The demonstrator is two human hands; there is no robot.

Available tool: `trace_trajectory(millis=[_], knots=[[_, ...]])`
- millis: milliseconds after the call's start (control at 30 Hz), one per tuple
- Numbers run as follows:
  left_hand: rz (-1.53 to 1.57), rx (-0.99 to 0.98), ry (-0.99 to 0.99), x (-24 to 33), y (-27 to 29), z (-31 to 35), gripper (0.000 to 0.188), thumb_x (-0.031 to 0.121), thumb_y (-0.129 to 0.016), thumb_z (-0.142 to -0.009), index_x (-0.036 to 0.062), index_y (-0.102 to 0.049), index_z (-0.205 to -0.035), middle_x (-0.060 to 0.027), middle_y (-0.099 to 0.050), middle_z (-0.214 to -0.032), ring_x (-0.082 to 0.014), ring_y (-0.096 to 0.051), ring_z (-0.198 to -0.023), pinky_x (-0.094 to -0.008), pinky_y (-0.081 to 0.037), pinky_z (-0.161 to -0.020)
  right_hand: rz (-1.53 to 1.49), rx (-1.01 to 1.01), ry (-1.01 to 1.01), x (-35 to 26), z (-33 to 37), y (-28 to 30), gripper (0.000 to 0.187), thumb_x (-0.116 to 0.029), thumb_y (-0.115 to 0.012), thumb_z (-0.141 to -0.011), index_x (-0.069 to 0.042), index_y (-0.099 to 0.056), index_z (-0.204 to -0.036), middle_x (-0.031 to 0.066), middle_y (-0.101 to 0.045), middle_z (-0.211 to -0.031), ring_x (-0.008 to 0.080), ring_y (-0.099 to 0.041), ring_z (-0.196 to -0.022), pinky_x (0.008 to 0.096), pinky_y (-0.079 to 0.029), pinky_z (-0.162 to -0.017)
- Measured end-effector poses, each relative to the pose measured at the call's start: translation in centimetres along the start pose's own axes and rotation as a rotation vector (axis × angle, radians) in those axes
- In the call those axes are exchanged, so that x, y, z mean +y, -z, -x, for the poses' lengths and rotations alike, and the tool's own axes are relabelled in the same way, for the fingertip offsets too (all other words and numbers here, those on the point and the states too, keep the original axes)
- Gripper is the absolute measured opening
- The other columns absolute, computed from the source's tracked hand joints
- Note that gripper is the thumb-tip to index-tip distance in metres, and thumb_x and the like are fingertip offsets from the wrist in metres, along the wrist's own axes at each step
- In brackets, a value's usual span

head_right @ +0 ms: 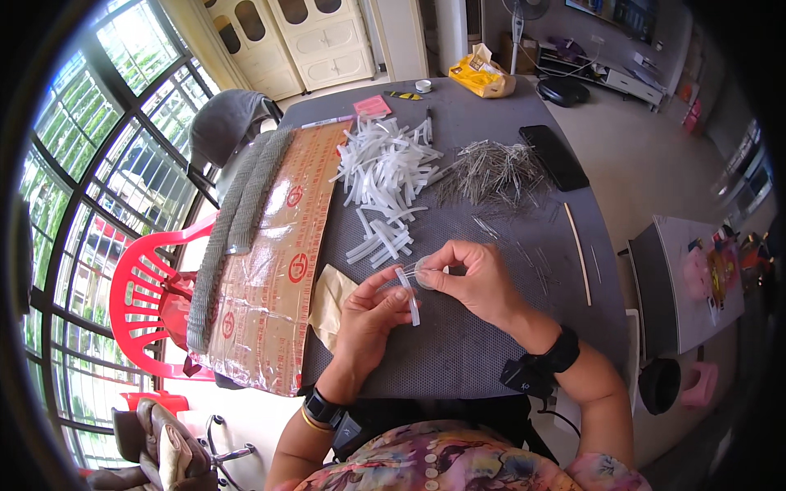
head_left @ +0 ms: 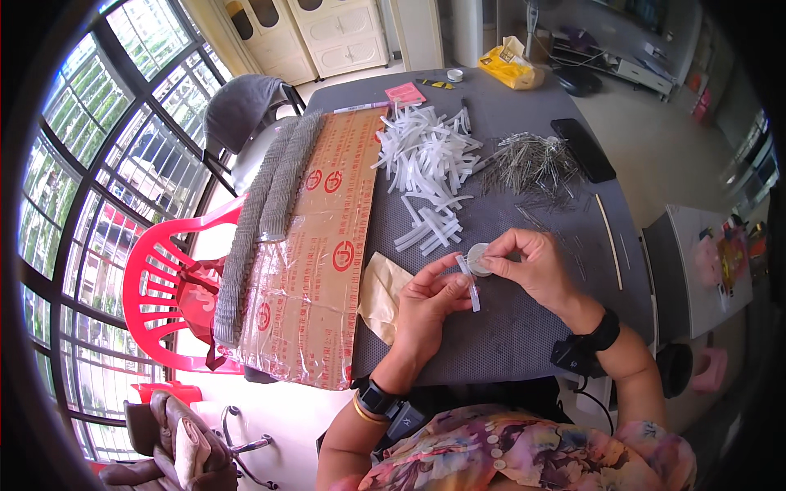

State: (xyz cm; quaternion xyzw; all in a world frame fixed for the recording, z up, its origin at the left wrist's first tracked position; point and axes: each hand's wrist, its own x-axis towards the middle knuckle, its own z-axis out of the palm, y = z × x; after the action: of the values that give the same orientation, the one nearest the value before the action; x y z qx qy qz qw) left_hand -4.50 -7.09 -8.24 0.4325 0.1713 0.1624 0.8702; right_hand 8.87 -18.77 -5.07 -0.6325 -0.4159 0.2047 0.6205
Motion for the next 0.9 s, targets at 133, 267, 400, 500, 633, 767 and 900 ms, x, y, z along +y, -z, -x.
trace_trajectory(millis=[133,267,400,500,633,767,900], knots=[[-0.001,-0.001,-0.003,0.0,0.1,-0.1,0.035,0.005,-0.058,-0.081,0.0033,-0.050,-0.115,-0.0108,-0.063,-0.090,-0.0181,-0.063,-0.077,-0.0250,-0.052,-0.064,0.060,0.015,0.014,0.2,-0.2,-0.2,0.011,-0.009,-0.067,-0.074,0.000,-0.063,-0.076,0.0060,-0.065,-0.075,0.0071,-0.059,-0.069,0.0215,-0.047,-0.063],[0.003,0.013,-0.005,0.1,0.0,0.0,0.035,0.005,-0.059,-0.081,0.0043,-0.051,-0.115,-0.0105,-0.063,-0.090,-0.0182,-0.063,-0.077,-0.0252,-0.052,-0.064,0.041,0.017,0.007,0.6,-0.1,-0.2,0.011,-0.010,-0.067,-0.074,0.000,-0.063,-0.075,0.0059,-0.066,-0.076,0.0068,-0.058,-0.069,0.0212,-0.047,-0.062],[0.012,0.018,-0.006,0.2,-0.1,0.1,0.036,0.005,-0.058,-0.081,0.0045,-0.050,-0.116,-0.0108,-0.063,-0.090,-0.0185,-0.063,-0.078,-0.0250,-0.052,-0.064,-0.011,-0.001,-0.037,0.7,-0.1,-0.2,0.011,-0.010,-0.067,-0.074,0.000,-0.063,-0.076,0.0055,-0.065,-0.075,0.0062,-0.058,-0.068,0.0212,-0.047,-0.062],[0.012,0.023,-0.028,-0.1,0.0,0.3,0.036,0.004,-0.057,-0.081,0.0047,-0.050,-0.117,-0.0107,-0.063,-0.091,-0.0190,-0.063,-0.078,-0.0253,-0.052,-0.064,-0.040,-0.018,-0.065,0.9,0.1,-0.2,0.011,-0.009,-0.067,-0.074,0.000,-0.063,-0.075,0.0048,-0.065,-0.075,0.0058,-0.057,-0.068,0.0210,-0.047,-0.062],[-0.052,0.035,-0.113,-0.5,0.1,0.4,0.034,0.003,-0.059,-0.081,0.0038,-0.052,-0.115,-0.0089,-0.062,-0.090,-0.0177,-0.062,-0.078,-0.0257,-0.052,-0.065,-0.181,-0.012,-0.089,0.9,0.3,-0.3,0.008,-0.007,-0.066,-0.075,0.000,-0.062,-0.076,0.0032,-0.064,-0.074,0.0053,-0.056,-0.068,0.0202,-0.046,-0.061],[-0.227,0.044,-0.161,-0.7,0.1,0.6,0.032,0.003,-0.060,-0.080,0.0028,-0.055,-0.111,-0.0076,-0.062,-0.088,-0.0145,-0.061,-0.077,-0.0253,-0.052,-0.065,-0.151,-0.079,-0.152,1.2,0.8,-0.1,0.012,-0.006,-0.066,-0.075,0.000,-0.062,-0.084,0.0018,-0.062,-0.076,0.0056,-0.056,-0.073,0.0212,-0.046,-0.066],[-0.234,-0.005,-0.185,-0.8,0.1,0.5,0.032,0.004,-0.060,-0.080,0.0024,-0.054,-0.112,-0.0067,-0.062,-0.085,-0.0133,-0.061,-0.076,-0.0248,-0.052,-0.065,0.025,-0.308,0.009,-1.0,-0.7,1.8,0.038,-0.005,-0.065,-0.073,-0.003,-0.053,-0.109,0.0028,-0.059,-0.091,0.0097,-0.055,-0.081,0.0262,-0.044,-0.077]])
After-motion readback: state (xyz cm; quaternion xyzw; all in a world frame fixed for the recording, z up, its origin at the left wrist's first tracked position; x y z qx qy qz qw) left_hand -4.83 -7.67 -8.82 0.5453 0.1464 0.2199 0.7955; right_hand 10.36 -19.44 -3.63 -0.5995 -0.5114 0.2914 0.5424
